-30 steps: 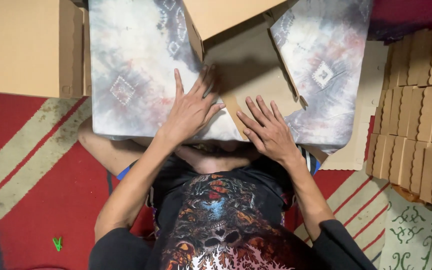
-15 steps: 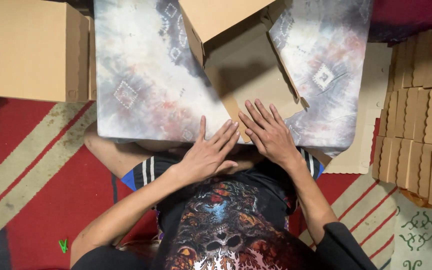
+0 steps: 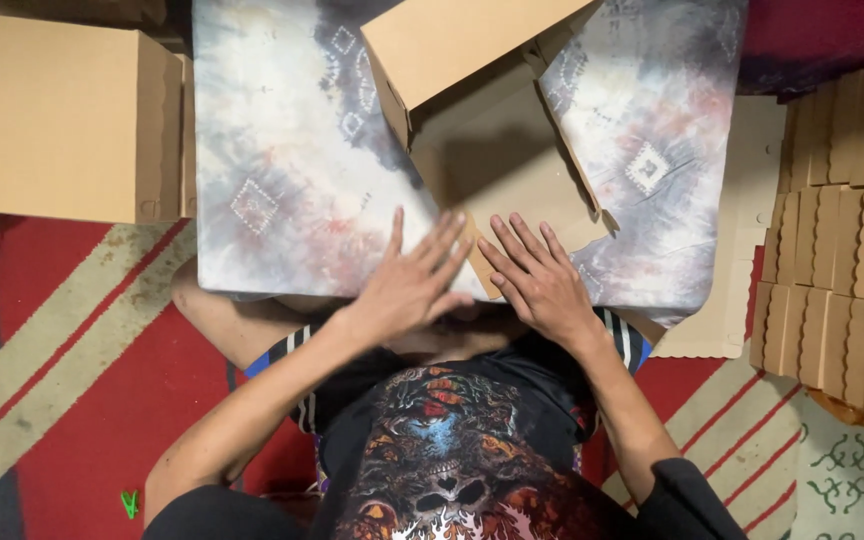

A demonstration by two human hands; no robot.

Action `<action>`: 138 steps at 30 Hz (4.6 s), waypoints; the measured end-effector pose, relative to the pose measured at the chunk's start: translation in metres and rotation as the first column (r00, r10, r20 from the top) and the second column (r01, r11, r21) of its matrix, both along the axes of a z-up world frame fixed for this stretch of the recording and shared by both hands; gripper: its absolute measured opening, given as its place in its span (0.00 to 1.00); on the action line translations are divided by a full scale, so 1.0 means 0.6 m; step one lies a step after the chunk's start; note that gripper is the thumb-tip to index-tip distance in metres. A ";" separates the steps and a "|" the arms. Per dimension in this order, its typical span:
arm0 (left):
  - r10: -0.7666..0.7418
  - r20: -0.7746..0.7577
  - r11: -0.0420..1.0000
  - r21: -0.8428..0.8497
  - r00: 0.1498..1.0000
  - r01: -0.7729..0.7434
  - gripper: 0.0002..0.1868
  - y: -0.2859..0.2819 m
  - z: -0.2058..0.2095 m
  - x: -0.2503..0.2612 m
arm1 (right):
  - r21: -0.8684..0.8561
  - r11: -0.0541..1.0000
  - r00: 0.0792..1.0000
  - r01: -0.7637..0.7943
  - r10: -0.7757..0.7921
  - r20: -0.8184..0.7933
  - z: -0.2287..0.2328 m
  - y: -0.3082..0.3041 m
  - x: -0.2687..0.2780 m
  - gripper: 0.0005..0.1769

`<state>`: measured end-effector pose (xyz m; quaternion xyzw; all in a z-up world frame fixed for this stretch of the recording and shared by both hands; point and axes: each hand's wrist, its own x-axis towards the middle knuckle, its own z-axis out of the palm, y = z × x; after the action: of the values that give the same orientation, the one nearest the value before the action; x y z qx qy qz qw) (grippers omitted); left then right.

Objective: Folding and assembling a cardboard box from a flat pre-cut sheet.

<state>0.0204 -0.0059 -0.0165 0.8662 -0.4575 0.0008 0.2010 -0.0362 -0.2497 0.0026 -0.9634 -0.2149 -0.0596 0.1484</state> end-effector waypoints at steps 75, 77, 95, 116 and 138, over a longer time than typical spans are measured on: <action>0.329 0.321 0.828 -0.550 0.888 -0.108 0.04 0.008 0.260 0.025 | -0.067 0.996 0.826 0.052 -0.005 0.564 0.244 -0.014 0.026 0.08; 0.327 0.309 0.824 -0.556 0.893 -0.110 0.04 0.007 0.262 0.026 | -0.026 0.999 0.833 0.046 -0.024 0.552 0.244 0.012 0.033 0.08; 0.203 0.268 0.876 -0.480 0.942 -0.052 0.04 0.056 0.283 -0.001 | 0.118 0.990 0.866 0.075 -0.123 0.484 0.242 -0.067 -0.023 0.07; 0.054 0.307 0.937 -0.345 0.950 0.059 0.04 -0.044 0.269 -0.015 | 0.109 0.992 0.828 0.063 -0.113 0.549 0.218 -0.025 -0.036 0.04; 0.315 0.226 0.795 -0.593 0.922 -0.126 0.05 0.072 0.263 -0.019 | 0.087 0.996 0.833 -0.001 -0.047 0.551 0.231 0.119 0.009 0.02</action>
<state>0.0089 0.0374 0.1412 0.8032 -0.3566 0.2979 0.3729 -0.0308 -0.1784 0.1413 -0.9006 -0.2342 -0.3461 0.1193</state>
